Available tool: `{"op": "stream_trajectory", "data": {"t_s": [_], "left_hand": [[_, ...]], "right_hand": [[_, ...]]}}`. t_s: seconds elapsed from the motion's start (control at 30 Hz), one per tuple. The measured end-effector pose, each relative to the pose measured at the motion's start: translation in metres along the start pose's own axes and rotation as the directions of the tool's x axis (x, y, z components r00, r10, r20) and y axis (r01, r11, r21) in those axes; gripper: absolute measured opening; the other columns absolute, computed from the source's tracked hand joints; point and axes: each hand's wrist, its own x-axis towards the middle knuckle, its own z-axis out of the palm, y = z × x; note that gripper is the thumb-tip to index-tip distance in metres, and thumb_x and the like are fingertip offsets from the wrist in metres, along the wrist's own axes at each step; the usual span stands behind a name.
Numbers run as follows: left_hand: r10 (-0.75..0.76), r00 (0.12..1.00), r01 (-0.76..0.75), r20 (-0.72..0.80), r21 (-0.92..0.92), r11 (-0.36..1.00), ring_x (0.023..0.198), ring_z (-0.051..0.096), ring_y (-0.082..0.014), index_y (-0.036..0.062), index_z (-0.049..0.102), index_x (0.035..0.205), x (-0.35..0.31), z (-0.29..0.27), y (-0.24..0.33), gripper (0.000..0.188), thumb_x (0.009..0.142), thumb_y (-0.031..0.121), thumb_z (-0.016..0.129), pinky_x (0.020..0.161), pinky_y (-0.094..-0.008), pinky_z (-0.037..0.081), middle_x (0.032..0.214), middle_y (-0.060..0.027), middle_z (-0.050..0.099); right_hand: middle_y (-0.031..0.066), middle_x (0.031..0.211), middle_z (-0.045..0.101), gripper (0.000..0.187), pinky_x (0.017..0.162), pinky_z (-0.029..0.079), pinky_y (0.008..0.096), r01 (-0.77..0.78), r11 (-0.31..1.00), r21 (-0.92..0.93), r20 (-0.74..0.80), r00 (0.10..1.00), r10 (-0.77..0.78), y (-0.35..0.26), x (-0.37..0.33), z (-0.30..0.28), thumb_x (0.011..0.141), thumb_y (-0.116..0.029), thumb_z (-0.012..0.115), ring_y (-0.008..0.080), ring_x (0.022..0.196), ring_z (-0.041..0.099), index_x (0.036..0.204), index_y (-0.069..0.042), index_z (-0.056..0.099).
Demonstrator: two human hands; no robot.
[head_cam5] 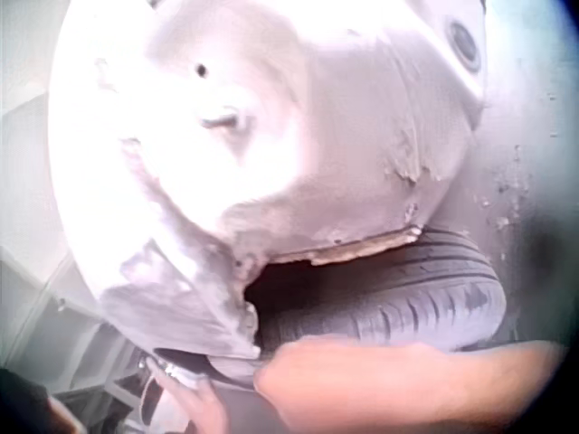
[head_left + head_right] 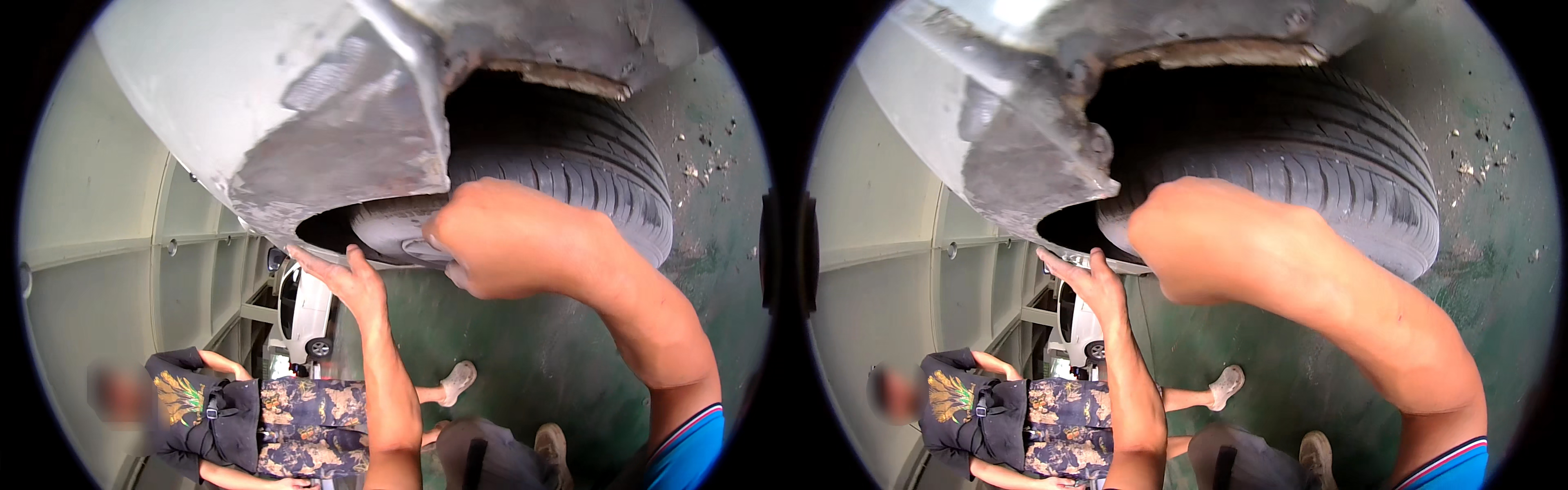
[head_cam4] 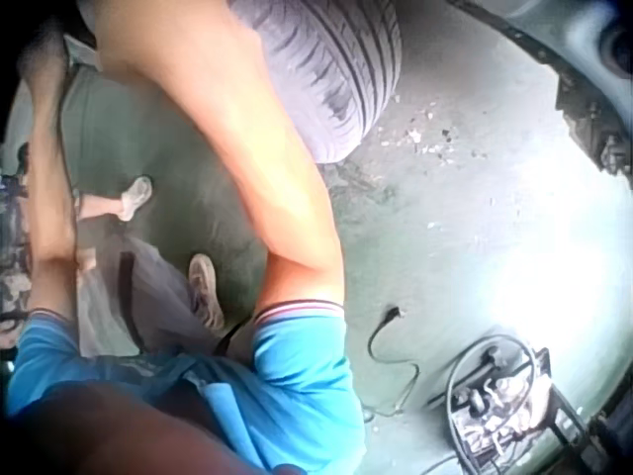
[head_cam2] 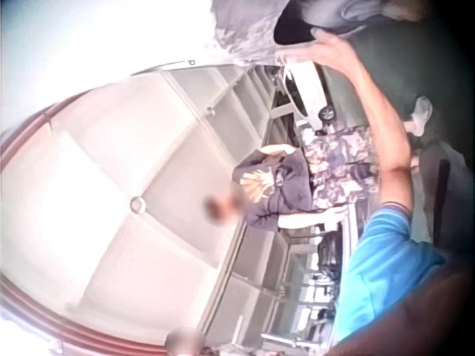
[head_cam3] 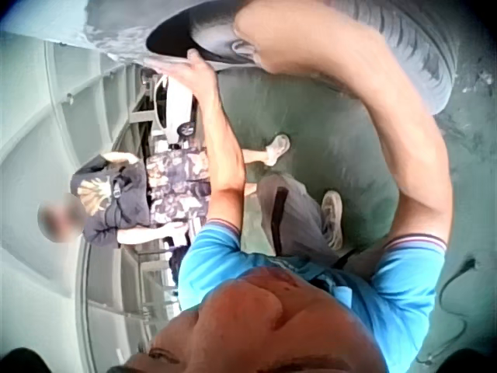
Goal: The person uses an angle grinder to remove paint and smooth the metal surface of a white car's trunk and rear bumper area. They then move to the rear wheel well to inspect the tire and wheel alignment by hand.
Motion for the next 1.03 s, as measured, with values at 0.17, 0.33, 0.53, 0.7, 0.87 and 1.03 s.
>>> {"op": "stream_trajectory", "data": {"t_s": [0.17,0.33,0.53,0.7,0.87,1.03], "left_hand": [[0.073,0.997,-0.074,0.02,0.054,0.996,0.155,0.005,-0.0442,-0.0113,0.004,0.157,0.001,0.013,-0.008,0.09,0.088,0.009,0.058,0.126,-0.0478,0.003,0.165,-0.0324,0.007],[0.116,0.993,-0.116,0.01,0.063,0.991,0.154,0.008,-0.0439,-0.0125,0.009,0.156,0.003,0.009,-0.01,0.089,0.086,0.006,0.061,0.126,-0.0481,0.008,0.164,-0.0326,0.009],[0.074,0.996,-0.074,-0.044,-0.005,0.997,0.154,0.01,-0.0435,-0.0113,0.008,0.157,0.004,0.014,-0.004,0.092,0.087,0.006,0.065,0.126,-0.0476,0.009,0.164,-0.0315,0.011],[0.02,0.999,-0.022,-0.05,-0.025,0.999,0.153,0.015,-0.0436,-0.0116,0.014,0.156,0.005,0.013,0.008,0.084,0.089,0.006,0.062,0.125,-0.0487,0.012,0.163,-0.031,0.017],[-0.264,0.953,0.273,0.151,-0.804,0.528,0.148,0.03,-0.0389,-0.0128,0.025,0.153,-0.008,0.007,0.04,0.069,0.093,0.002,0.057,0.122,-0.0448,0.028,0.158,-0.0286,0.031],[-0.135,0.874,0.377,0.466,-0.827,-0.417,0.15,0.025,-0.0391,-0.0155,0.022,0.152,0.034,0.012,-0.008,0.065,0.096,0.002,0.05,0.129,-0.0463,0.015,0.16,-0.0223,0.031]], "right_hand": [[0.0274,0.076,0.065,0.015,0.069,0.053,0.0501,-0.087,0.993,-0.082,0.107,0.99,0.095,-0.002,-0.003,-0.005,0.071,-0.005,0.065,0.0457,0.077,0.066,0.082,0.005,0.069],[0.0249,0.081,0.067,0.021,0.074,0.053,0.0494,-0.12,0.988,-0.102,0.168,0.976,0.136,-0.007,0.0,-0.011,0.078,-0.014,0.072,0.0448,0.082,0.066,0.092,0.002,0.069],[0.0247,0.084,0.068,0.024,0.075,0.052,0.049,-0.112,0.988,-0.104,0.149,0.981,0.127,-0.005,0.002,-0.011,0.08,-0.016,0.074,0.0438,0.085,0.066,0.095,0.002,0.069],[0.0248,0.083,0.068,0.025,0.075,0.052,0.0492,-0.125,0.987,-0.102,0.149,0.979,0.139,-0.005,0.004,-0.011,0.081,-0.018,0.074,0.0443,0.084,0.066,0.095,0.002,0.069],[0.0248,0.081,0.067,0.025,0.073,0.052,0.0492,-0.104,0.99,-0.1,0.115,0.987,0.116,-0.001,0.003,-0.008,0.08,-0.018,0.074,0.0439,0.082,0.066,0.094,0.002,0.068],[0.0251,0.08,0.066,0.028,0.074,0.052,0.0482,-0.102,0.995,-0.016,0.108,0.989,0.103,-0.007,0.006,-0.012,0.077,-0.021,0.075,0.0437,0.083,0.066,0.095,0.0,0.068]]}}
